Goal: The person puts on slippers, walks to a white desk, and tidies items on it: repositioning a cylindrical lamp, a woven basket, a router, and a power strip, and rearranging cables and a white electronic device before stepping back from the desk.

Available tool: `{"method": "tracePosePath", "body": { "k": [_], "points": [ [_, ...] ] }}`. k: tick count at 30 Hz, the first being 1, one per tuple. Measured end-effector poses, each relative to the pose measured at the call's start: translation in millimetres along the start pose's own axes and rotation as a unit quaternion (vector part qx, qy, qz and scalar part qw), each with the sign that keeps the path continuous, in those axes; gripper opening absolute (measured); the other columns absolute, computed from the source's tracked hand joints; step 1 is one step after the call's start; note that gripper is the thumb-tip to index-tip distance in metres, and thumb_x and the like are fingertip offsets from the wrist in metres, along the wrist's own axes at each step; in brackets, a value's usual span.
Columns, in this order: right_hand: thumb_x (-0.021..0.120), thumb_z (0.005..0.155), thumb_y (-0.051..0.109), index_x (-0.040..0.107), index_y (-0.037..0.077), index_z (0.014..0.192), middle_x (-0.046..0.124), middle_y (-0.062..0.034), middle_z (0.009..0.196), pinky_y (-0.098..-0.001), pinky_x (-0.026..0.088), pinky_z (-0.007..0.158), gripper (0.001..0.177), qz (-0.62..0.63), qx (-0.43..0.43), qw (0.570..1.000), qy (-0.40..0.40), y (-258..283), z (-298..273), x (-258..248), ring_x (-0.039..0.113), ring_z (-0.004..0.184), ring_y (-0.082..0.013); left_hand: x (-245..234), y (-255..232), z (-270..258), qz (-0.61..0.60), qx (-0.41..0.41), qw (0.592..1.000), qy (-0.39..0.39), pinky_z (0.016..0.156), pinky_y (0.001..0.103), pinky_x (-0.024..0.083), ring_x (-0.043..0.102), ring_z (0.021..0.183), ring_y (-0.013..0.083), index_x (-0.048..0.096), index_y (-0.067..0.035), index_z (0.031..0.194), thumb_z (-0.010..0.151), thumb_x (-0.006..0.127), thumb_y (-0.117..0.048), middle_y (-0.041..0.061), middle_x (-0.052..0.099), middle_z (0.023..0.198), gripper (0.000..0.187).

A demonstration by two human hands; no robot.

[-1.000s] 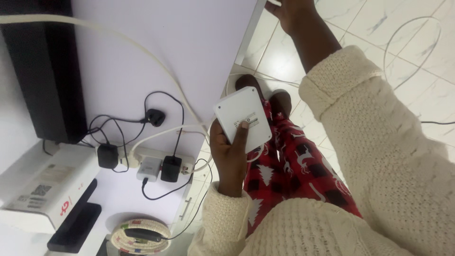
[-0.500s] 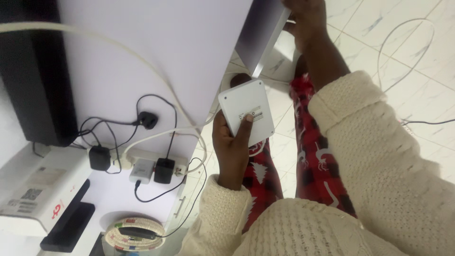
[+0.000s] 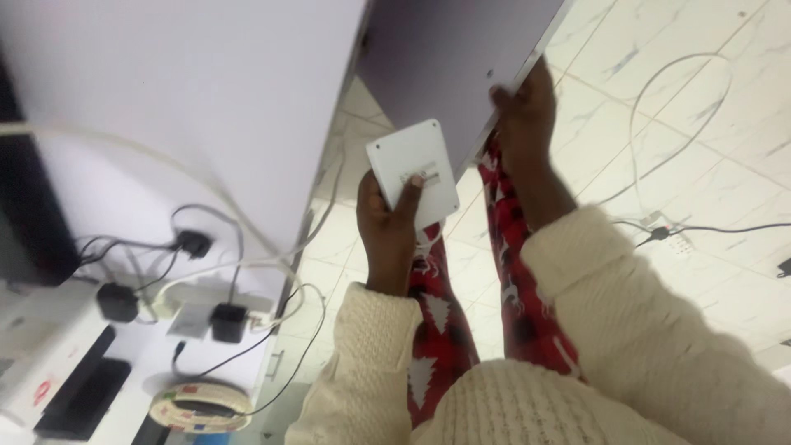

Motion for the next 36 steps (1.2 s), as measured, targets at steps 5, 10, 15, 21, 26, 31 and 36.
{"method": "tracePosePath", "body": {
  "k": [5,10,15,21,26,31,36],
  "points": [
    [0.055,0.113,0.003,0.004,0.009,0.167,0.001,-0.0163,0.171,-0.0452,0.025,0.134,0.075,-0.243,-0.281,0.927,-0.036,17,-10,-2,0.018,0.16,-0.0317,51,28,66,0.012,0.052,0.998,-0.034,0.089,0.036,0.063,0.073,0.102,0.0229,0.06,0.001,0.125,0.096,0.069,-0.018,0.014,0.073,0.114,0.036],
    [0.045,0.101,-0.014,0.016,0.02,0.168,-0.015,-0.0126,0.173,-0.0538,0.02,0.133,0.082,-0.434,-0.25,0.866,-0.006,20,-9,-3,0.001,0.163,-0.0395,75,50,152,0.027,0.106,0.993,-0.036,0.098,0.039,0.06,0.071,0.11,0.0259,0.059,0.0,0.128,0.096,0.073,-0.021,0.013,0.071,0.119,0.04],
    [0.05,0.089,-0.014,0.045,0.017,0.161,0.003,-0.0153,0.176,-0.0694,0.01,0.134,0.078,-0.546,-0.189,0.816,0.023,12,5,-12,0.006,0.165,-0.0382,72,72,240,0.05,0.086,0.994,-0.04,0.103,0.041,0.054,0.064,0.117,0.0253,0.053,-0.002,0.132,0.092,0.077,-0.021,0.012,0.065,0.125,0.051],
    [0.06,0.084,0.001,0.055,0.012,0.15,0.017,-0.0161,0.172,-0.0707,0.008,0.126,0.067,-0.51,-0.081,0.856,-0.02,-9,22,-41,0.003,0.156,-0.0497,45,119,316,0.03,-0.018,0.997,-0.067,0.102,0.042,0.056,0.067,0.112,0.0247,0.056,0.001,0.13,0.091,0.077,-0.018,0.014,0.068,0.121,0.049],
    [0.065,0.085,0.007,0.054,0.01,0.15,0.019,-0.0135,0.174,-0.0714,0.015,0.127,0.066,-0.506,-0.072,0.858,-0.054,-12,26,-44,0.016,0.161,-0.041,16,154,357,-0.001,-0.027,0.994,-0.101,0.097,0.038,0.053,0.065,0.108,0.0208,0.052,-0.007,0.131,0.088,0.074,-0.013,0.008,0.067,0.12,0.049],
    [0.059,0.08,0.007,0.057,0.012,0.146,0.024,-0.0133,0.172,-0.0497,0.05,0.102,0.066,-0.417,-0.013,0.905,-0.084,-14,30,-44,0.021,0.151,-0.0493,-12,185,388,0.003,-0.094,0.989,-0.113,0.089,0.043,0.052,0.065,0.108,0.0234,0.054,-0.006,0.134,0.093,0.071,-0.018,0.01,0.067,0.122,0.046],
    [0.063,0.079,0.006,0.06,0.01,0.144,0.024,-0.0138,0.173,-0.0477,0.048,0.103,0.065,-0.44,-0.039,0.892,-0.091,-5,31,-41,0.023,0.149,-0.0473,-29,206,411,-0.086,-0.133,0.977,-0.14,0.096,0.05,0.058,0.068,0.114,0.0275,0.043,-0.008,0.143,0.098,0.067,-0.02,0.015,0.064,0.13,0.052]
  ]
}}
Point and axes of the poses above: each hand's wrist, its own z-axis towards the middle knuckle, its own x-axis out of the palm, y = z × x, the point moved 7 cm from there along z, towards the middle knuckle
